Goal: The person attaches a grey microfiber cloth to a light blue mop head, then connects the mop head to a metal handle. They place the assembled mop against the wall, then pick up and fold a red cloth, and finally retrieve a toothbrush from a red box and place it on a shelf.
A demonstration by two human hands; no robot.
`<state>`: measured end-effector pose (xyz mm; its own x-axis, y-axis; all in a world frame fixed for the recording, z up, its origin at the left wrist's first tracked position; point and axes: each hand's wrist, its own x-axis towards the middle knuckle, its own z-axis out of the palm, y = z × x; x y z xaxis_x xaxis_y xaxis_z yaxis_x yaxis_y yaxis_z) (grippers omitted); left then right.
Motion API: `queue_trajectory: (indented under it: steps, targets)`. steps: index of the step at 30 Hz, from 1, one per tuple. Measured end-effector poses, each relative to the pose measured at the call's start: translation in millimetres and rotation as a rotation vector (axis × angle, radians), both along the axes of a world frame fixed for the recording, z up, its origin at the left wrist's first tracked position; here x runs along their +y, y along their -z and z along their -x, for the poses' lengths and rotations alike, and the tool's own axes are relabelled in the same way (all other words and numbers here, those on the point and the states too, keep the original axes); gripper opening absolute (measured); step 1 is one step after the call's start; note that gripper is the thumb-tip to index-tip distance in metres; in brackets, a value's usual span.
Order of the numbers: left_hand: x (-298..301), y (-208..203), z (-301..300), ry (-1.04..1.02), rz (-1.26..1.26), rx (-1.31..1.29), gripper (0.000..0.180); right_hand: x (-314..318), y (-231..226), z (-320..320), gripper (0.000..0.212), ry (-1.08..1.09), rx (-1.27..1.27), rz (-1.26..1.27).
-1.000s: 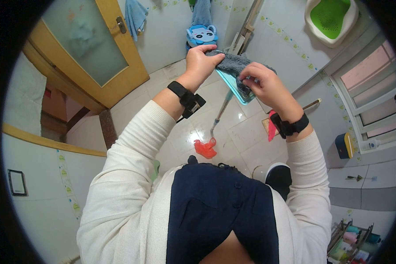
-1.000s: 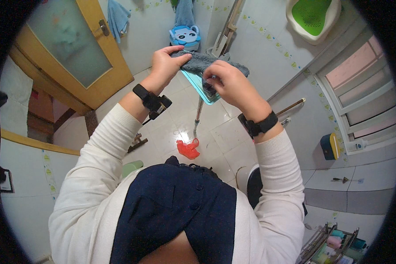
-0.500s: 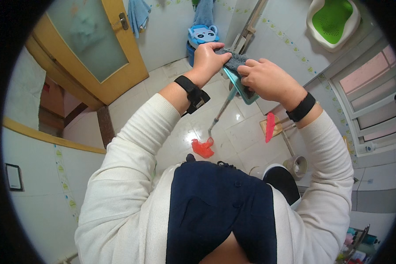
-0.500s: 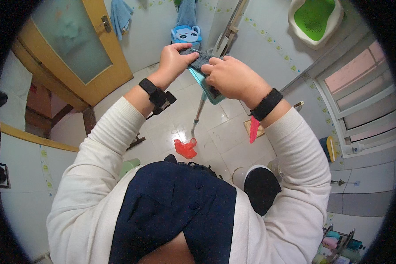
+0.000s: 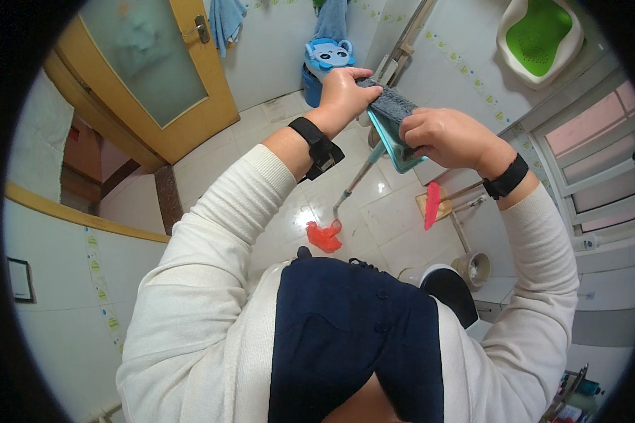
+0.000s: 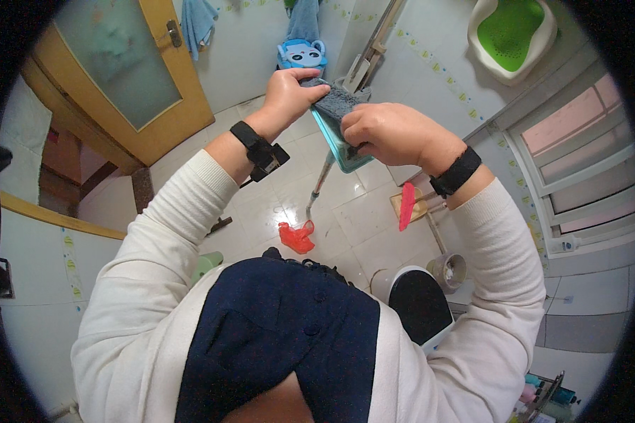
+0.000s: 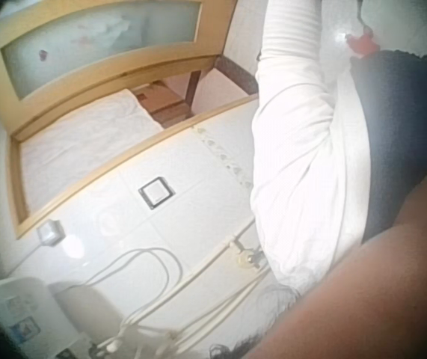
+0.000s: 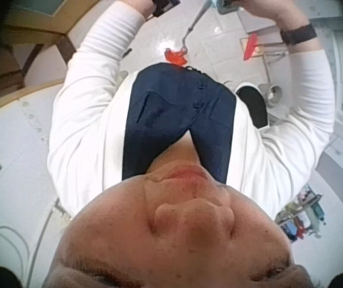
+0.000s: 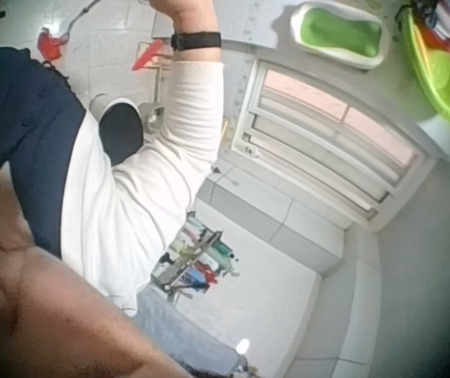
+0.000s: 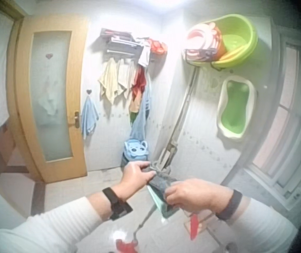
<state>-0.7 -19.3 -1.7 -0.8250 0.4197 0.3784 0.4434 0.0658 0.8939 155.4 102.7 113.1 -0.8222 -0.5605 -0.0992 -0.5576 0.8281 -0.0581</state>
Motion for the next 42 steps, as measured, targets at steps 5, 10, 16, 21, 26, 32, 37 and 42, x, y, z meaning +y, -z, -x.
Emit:
queue_trajectory:
  steps: [5, 10, 16, 21, 26, 32, 37, 42]
  targets:
    - [1.7, 3.0, 2.9, 0.007, -0.052, -0.021, 0.040, -14.8, 4.2, -5.3, 0.004, 0.296, 0.047, -0.224]
    - [2.8, 10.2, 8.0, 0.027, -0.061, -0.082, 0.040, -12.1, 4.4, -11.8, 0.004, 0.187, 0.022, -0.173]
    - [5.6, 11.7, 6.3, -0.023, -0.053, -0.055, 0.034, 9.2, 6.9, -14.1, 0.008, 0.093, -0.050, 0.199]
    - [3.5, 8.9, 2.5, -0.020, -0.056, -0.029, 0.034, 12.3, -4.1, -11.4, 0.007, 0.127, -0.090, 0.314]
    - [4.7, 11.4, 4.2, -0.031, -0.073, -0.015, 0.035, 3.3, -2.9, -12.5, 0.005, 0.155, 0.046, 0.276]
    - [8.2, 22.3, 14.8, -0.148, -0.101, 0.014, 0.033, -14.5, 47.3, -34.4, 0.022, 0.273, 0.352, 0.331]
    - [8.6, 24.2, 17.1, -0.131, -0.150, -0.151, 0.033, -25.1, 80.4, -40.0, 0.032, 0.316, 0.658, 0.371]
    - [5.4, 13.9, 13.2, 0.037, -0.190, -0.490, 0.039, -26.1, 97.3, -40.7, 0.034, 0.290, 0.635, 0.409]
